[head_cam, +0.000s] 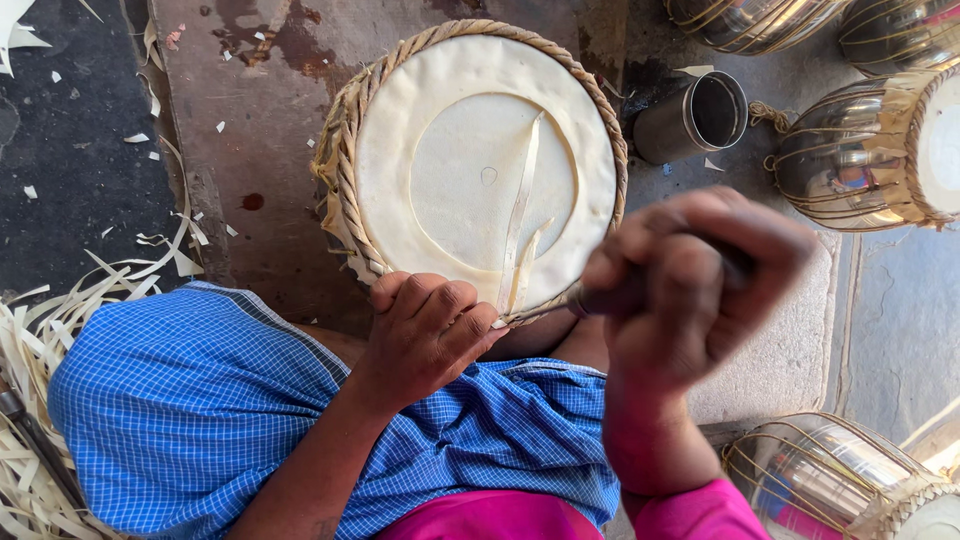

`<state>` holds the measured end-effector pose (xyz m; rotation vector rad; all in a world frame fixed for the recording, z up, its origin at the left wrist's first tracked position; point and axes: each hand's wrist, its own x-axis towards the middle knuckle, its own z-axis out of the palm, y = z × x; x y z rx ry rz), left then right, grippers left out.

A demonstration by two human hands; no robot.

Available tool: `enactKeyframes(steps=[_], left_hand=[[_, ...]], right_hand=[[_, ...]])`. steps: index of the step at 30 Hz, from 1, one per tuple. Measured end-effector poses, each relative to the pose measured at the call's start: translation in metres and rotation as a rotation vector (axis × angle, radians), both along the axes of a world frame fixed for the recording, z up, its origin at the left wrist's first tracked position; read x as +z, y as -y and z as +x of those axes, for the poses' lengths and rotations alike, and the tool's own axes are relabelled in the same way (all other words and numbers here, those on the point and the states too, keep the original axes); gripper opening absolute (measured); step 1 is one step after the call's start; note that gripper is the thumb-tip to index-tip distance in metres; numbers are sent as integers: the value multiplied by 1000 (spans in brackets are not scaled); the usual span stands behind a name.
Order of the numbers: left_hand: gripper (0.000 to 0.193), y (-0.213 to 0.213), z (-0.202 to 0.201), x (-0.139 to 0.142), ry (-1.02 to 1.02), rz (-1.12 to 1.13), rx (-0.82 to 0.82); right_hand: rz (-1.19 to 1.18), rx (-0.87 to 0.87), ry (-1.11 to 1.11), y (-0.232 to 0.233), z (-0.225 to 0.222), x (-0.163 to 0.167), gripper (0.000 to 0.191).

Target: The person repairs a tabla drum by weaving and tightening leather straps around the drum head using a metal tool. They use a knife to trim excess leather strips and adjust the tension by hand.

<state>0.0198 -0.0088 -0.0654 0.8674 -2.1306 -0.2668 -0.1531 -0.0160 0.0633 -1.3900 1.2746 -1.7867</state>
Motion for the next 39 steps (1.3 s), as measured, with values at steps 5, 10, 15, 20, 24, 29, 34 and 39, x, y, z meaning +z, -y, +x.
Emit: enactKeyframes(steps=[5,10,15,20,24,29,34,39], left_hand=[[26,-2,-1,4,-12,12,8],[20,-1,-4,4,-76,36,10],[15,-2,-5,5,-125,51,-38],[14,-3,-6,9,-102,66,-47],[16,-3,-9,11,-81,76,-41],[17,-2,-13,13,-109,95,-19],[21,-2,-16,14,-115,62,0],[26,-5,-20,13,-66,28,33]], right_hand=[[291,114,-945,17,-29,65,29],[733,571,-1294,-34,-70,104,42],[1192,726,-1449,-55,-84,80,61],[1342,672,-1547,-62,-80,76,64],[825,368,-1277,-107,-68,47,54],[646,183,-1123,-137,-63,-3,45],[807,364,-804,-118,-73,16,44],[1032,408,-1381,-99,-76,51,53]])
